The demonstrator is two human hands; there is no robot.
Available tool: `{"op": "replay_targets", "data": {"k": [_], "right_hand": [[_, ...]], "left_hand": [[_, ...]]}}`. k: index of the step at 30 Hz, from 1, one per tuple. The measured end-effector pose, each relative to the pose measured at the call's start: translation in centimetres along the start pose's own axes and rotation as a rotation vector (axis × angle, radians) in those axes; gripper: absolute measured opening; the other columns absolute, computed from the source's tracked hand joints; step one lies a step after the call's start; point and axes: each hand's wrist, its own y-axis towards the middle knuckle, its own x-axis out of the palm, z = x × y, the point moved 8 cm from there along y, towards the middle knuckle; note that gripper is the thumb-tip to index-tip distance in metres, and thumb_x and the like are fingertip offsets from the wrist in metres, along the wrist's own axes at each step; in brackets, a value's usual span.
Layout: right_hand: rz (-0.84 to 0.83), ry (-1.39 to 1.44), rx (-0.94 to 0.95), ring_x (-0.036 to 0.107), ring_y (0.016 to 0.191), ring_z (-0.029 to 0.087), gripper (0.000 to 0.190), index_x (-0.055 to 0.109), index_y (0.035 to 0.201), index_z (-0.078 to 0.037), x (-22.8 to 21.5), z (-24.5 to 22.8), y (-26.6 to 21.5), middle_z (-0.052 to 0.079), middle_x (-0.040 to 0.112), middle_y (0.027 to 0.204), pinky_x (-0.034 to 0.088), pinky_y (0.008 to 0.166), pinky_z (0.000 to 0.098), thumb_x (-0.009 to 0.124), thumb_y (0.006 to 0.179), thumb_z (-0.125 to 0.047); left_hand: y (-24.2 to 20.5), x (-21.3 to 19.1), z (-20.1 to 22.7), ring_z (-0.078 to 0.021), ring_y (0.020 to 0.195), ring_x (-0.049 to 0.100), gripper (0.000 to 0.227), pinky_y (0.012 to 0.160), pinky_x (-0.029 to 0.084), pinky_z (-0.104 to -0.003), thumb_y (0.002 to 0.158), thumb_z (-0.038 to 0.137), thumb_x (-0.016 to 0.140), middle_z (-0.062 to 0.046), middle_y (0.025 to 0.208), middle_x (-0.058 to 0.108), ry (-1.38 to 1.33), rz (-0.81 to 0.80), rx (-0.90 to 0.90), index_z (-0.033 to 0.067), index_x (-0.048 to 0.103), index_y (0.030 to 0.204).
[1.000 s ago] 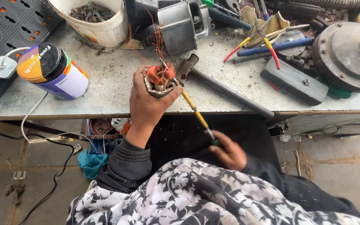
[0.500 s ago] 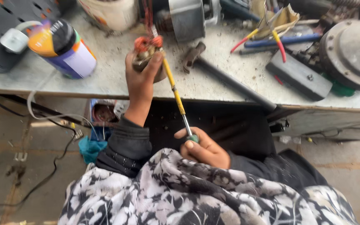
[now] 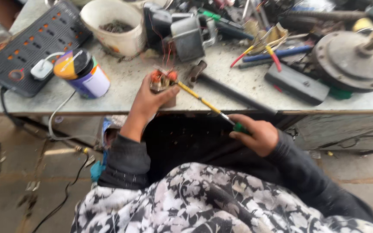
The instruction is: The person works on a cylindrical motor stator, using a screwdriver to pry and adjust the copper windings. They also use a hammer to tap the stator and pliers to manipulate the wires, occasionally rotating the object to access different sides.
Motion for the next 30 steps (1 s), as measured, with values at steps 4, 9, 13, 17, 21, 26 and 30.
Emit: {"op": "replay_targets", "data": {"k": [4,9,13,17,21,26,30], "right_hand": [[-0.215,0.454,0.293,0.056,0.049,0.015,0.050,0.056,0.140,-0.015,4.1,0.3,-0.3,0.005,0.058,0.064,0.046,0.046,0.0311,0.068,0.093,-0.025],[-0.305,0.888,0.367,0.044,0.036,0.006,0.048,0.052,0.141,-0.012,5.9,-1.7,0.1,-0.002,0.050,0.058,0.037,0.032,0.0231,0.060,0.095,-0.018],[-0.326,0.862,0.344,0.043,0.038,0.006,0.048,0.056,0.142,-0.008,4.4,0.0,1.0,-0.002,0.056,0.064,0.035,0.034,0.0221,0.063,0.095,-0.016],[-0.261,0.708,0.304,0.046,0.043,0.005,0.050,0.057,0.142,-0.011,3.6,2.2,2.6,-0.001,0.057,0.066,0.037,0.037,0.0228,0.068,0.094,-0.017],[-0.193,0.768,0.403,0.044,0.040,0.007,0.044,0.059,0.138,-0.015,6.9,1.6,3.2,0.001,0.049,0.058,0.035,0.037,0.0246,0.068,0.095,-0.021],[-0.175,1.159,0.404,0.039,0.036,0.007,0.032,0.055,0.131,-0.008,11.2,-1.9,2.6,-0.002,0.043,0.060,0.034,0.031,0.0255,0.058,0.101,-0.019],[-0.151,1.253,0.414,0.039,0.036,0.008,0.027,0.052,0.128,-0.009,13.9,-3.6,3.0,-0.002,0.043,0.061,0.033,0.029,0.0259,0.054,0.102,-0.017]], "left_hand": [[0.6,-2.5,-0.9,-0.0167,0.112,0.069,0.089,0.097,0.053,-0.032,0.073,0.063,0.085,-0.007,0.116,0.071,0.273,-0.031,-0.010,0.0039,0.063,0.135],[0.0,-2.7,-2.4,-0.0184,0.126,0.059,0.094,0.110,0.045,-0.032,0.076,0.050,0.089,-0.007,0.132,0.067,-0.285,-0.174,-0.014,0.0027,0.050,0.146],[0.4,-2.5,-4.1,-0.0175,0.124,0.058,0.105,0.108,0.046,-0.033,0.062,0.029,0.096,-0.005,0.134,0.062,-0.394,-0.306,-0.132,0.0111,0.042,0.150],[1.9,-1.2,-3.4,-0.0166,0.118,0.060,0.091,0.104,0.048,-0.031,0.067,0.017,0.095,-0.008,0.127,0.064,-0.254,-0.204,0.017,0.0022,0.048,0.142],[1.9,0.5,-2.7,-0.0149,0.107,0.064,0.085,0.095,0.056,-0.029,0.075,0.023,0.094,-0.009,0.120,0.064,-0.234,0.107,0.110,-0.0001,0.045,0.140],[1.5,0.6,-2.0,-0.0136,0.106,0.069,0.087,0.096,0.058,-0.028,0.078,0.037,0.089,-0.009,0.119,0.066,-0.411,0.286,0.129,-0.0028,0.042,0.139],[0.8,-0.7,-2.3,-0.0137,0.109,0.067,0.081,0.098,0.054,-0.026,0.082,0.037,0.089,-0.010,0.121,0.067,-0.462,0.425,0.172,-0.0051,0.047,0.138]]}}
